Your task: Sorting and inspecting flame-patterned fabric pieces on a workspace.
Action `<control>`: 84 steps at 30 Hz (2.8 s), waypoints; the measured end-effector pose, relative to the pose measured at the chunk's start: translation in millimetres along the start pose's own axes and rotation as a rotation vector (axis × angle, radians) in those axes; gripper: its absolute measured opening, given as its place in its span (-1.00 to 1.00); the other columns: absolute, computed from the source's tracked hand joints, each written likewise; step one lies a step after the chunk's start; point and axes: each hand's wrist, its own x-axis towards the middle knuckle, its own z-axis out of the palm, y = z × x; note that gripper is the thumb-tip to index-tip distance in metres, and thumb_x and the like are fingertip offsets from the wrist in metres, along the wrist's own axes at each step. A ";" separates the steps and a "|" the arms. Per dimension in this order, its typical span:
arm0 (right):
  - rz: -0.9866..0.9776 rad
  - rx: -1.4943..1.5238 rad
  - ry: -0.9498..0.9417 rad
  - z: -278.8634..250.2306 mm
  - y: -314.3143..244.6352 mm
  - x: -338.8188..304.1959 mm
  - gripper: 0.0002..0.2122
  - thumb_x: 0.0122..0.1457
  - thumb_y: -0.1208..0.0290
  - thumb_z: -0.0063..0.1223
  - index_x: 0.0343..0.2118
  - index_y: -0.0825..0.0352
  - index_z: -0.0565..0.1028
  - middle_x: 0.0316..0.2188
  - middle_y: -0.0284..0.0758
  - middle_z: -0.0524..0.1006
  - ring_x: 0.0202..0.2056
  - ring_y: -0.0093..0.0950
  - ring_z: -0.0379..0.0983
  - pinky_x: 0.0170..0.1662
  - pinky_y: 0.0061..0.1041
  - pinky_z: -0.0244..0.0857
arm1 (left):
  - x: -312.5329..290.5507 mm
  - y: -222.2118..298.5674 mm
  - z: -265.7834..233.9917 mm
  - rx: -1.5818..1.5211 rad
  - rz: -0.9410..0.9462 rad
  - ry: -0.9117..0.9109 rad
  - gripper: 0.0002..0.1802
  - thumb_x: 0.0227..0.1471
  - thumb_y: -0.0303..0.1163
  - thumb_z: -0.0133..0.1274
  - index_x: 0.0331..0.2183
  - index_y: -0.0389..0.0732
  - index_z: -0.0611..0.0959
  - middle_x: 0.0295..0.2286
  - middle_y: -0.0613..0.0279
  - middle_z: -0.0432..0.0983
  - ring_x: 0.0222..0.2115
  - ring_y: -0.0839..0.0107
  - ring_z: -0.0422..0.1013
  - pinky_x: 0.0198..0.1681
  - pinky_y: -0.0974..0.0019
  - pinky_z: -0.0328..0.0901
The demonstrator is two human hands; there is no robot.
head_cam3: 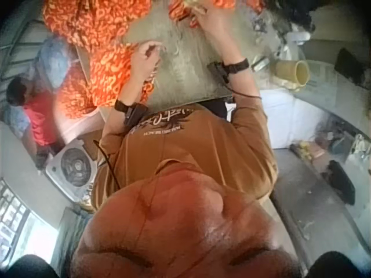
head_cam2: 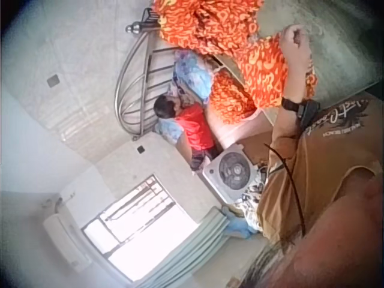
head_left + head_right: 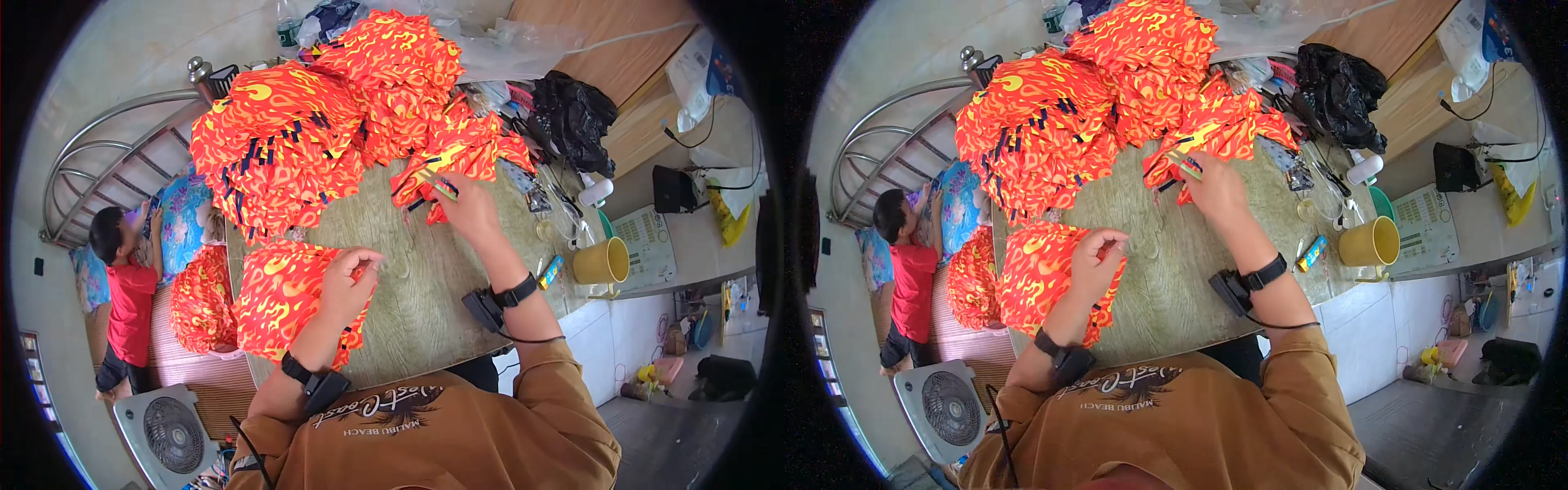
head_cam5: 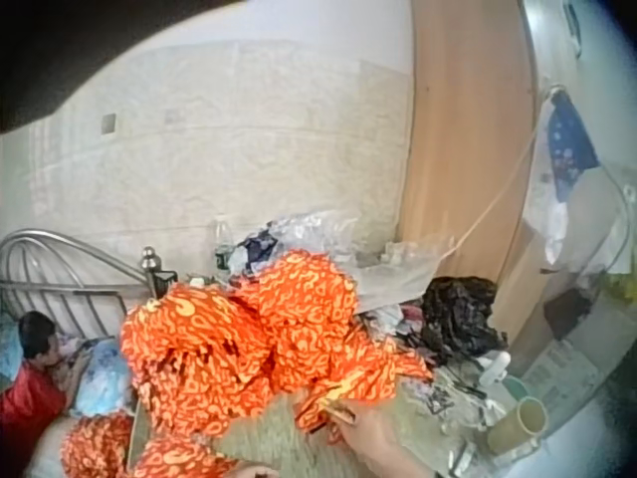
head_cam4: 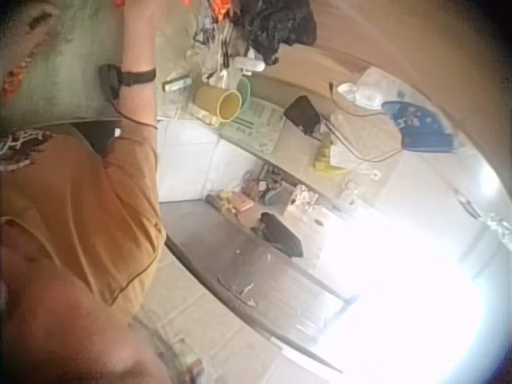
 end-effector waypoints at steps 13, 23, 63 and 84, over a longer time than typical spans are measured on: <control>0.019 -0.203 -0.122 31.3 -6.9 50.1 -0.76 0.04 0.35 0.09 -0.19 0.19 0.52 -0.34 -0.18 0.55 -0.28 -0.19 0.50 -0.25 -0.29 0.37 | 6.4 -21.0 -4.9 -0.479 -0.154 0.084 -0.88 0.03 -0.63 0.02 -0.32 -0.28 0.57 -0.39 0.37 0.45 -0.48 0.71 0.32 -0.44 0.60 0.23; -0.113 0.228 0.219 3.5 -9.9 9.4 -0.85 0.01 0.53 0.09 -0.31 0.34 0.48 -0.47 -0.30 0.53 -0.40 -0.46 0.49 -0.32 -0.51 0.32 | 5.6 -22.7 -3.7 -0.485 -0.152 0.090 -0.88 0.04 -0.62 0.02 -0.31 -0.27 0.56 -0.42 0.39 0.43 -0.49 0.72 0.30 -0.44 0.61 0.21; -0.093 0.007 -0.232 46.4 -50.8 -124.1 -0.73 -0.07 0.29 0.23 -0.29 0.24 0.53 -0.38 -0.23 0.56 -0.35 -0.27 0.53 -0.28 -0.35 0.41 | 5.0 -11.2 -12.8 -0.824 -0.314 0.119 -0.85 0.12 -0.39 0.04 -0.25 -0.21 0.51 -0.43 0.23 0.54 -0.48 0.48 0.50 -0.44 0.40 0.44; -0.139 0.498 0.226 -46.0 -18.5 -131.6 -0.85 0.08 0.49 0.16 -0.30 0.38 0.48 -0.46 -0.44 0.49 -0.43 -0.66 0.36 -0.34 -0.65 0.25 | -4.1 40.3 -20.3 -0.111 0.300 0.129 -0.86 0.13 -0.41 0.03 -0.28 -0.27 0.53 -0.40 0.37 0.48 -0.40 0.63 0.41 -0.32 0.52 0.31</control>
